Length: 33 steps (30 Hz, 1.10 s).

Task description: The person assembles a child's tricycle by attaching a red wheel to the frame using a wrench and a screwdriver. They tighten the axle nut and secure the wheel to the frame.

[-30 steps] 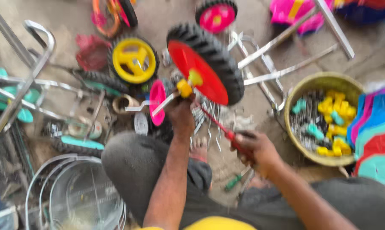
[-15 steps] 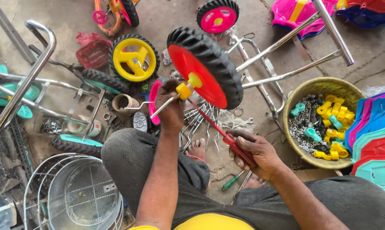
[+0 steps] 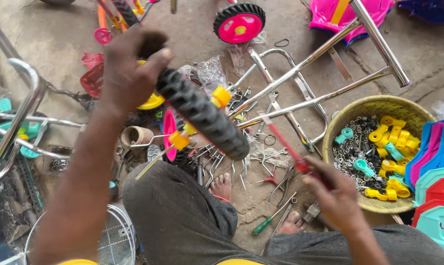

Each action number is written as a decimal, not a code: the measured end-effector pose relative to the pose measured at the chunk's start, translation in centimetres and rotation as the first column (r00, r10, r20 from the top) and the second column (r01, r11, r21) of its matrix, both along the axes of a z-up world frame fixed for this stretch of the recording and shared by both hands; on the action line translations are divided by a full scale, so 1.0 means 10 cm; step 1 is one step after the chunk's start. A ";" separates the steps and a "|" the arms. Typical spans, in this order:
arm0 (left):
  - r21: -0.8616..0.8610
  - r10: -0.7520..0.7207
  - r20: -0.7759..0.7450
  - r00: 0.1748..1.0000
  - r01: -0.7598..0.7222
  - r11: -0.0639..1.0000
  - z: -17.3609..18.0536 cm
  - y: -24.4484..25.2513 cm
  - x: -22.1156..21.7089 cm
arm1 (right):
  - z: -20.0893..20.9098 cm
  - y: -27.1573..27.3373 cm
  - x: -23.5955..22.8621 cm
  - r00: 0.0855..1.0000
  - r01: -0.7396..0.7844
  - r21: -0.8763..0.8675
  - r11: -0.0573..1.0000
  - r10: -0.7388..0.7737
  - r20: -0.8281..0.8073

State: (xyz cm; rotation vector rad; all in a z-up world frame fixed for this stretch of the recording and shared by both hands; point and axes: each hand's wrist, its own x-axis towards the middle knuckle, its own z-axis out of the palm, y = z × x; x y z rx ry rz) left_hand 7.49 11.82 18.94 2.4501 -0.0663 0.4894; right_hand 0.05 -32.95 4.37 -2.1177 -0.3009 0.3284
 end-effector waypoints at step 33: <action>0.163 0.167 -0.981 0.094 0.866 0.473 -0.52 -1.16 1.22 | 0.05 0.45 0.32 0.934 -0.096 0.146 0.985 0.038 0.355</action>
